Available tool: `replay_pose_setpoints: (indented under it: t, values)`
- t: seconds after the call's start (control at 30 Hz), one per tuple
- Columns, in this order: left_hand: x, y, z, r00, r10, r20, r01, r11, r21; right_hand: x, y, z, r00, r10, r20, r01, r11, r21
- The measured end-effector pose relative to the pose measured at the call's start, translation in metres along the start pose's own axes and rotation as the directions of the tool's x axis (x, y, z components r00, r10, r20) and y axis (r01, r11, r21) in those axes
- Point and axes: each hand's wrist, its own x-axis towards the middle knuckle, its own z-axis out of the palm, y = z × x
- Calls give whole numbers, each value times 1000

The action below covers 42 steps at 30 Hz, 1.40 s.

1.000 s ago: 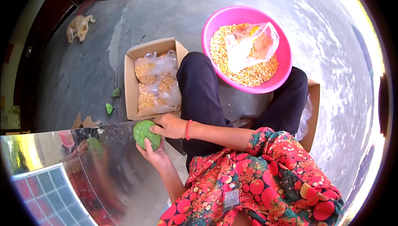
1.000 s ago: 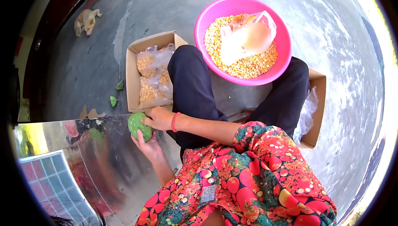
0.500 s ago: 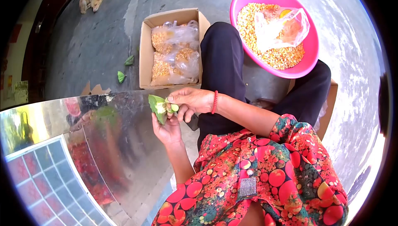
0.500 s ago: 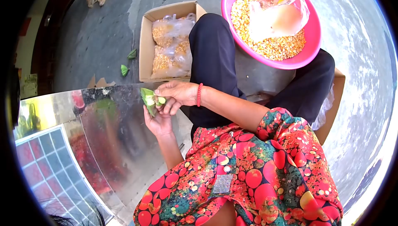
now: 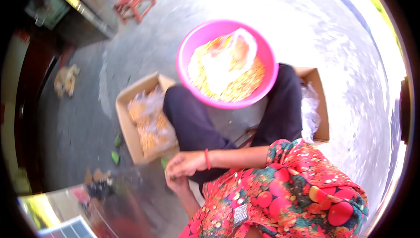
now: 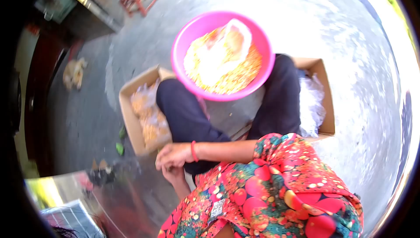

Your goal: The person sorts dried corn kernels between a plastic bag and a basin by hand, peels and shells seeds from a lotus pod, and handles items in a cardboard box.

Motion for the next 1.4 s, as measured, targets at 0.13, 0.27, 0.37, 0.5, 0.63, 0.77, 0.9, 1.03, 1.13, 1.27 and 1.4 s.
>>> replay_pose_setpoints:
  t: [0.13,0.27,0.37,0.5,0.63,0.77,0.9,1.03,1.13,1.27,1.4]
  values:
    - [35,-25,-52,991,104,-83,-78,958,275,-30,-23,1,990,-142,-6,138,971,-195]
    - [51,-31,-60,960,35,-278,104,877,469,-62,-19,-24,994,-111,-2,102,921,-376]
    - [52,-21,-55,874,2,-486,330,732,596,-87,-14,-38,984,-141,-106,79,889,-450]
    - [63,5,-20,897,172,-406,252,557,791,-122,-18,-53,870,-437,-230,169,701,-692]
    - [37,22,78,927,373,45,-269,576,772,-152,-21,-59,730,-576,-368,-60,483,-874]
    - [-14,-12,189,881,-15,472,-442,326,836,-164,-24,-54,648,-660,-381,-249,290,-924]
    - [-27,-36,234,829,-374,416,-378,175,909,-180,-28,-36,527,-794,-304,-242,202,-949]
    - [-25,-70,234,727,-546,417,-372,197,907,-195,-27,-33,444,-877,-184,-269,65,-961]
    - [-18,-89,229,655,-687,315,-217,228,949,-209,-16,-44,473,-861,-185,-330,22,-944]
    - [-14,-124,210,605,-761,232,-43,260,965,-227,1,-54,543,-766,-344,-547,-11,-837]
    - [-22,-136,202,592,-782,196,-69,193,979,-227,11,-59,643,-595,-482,-633,-59,-772]
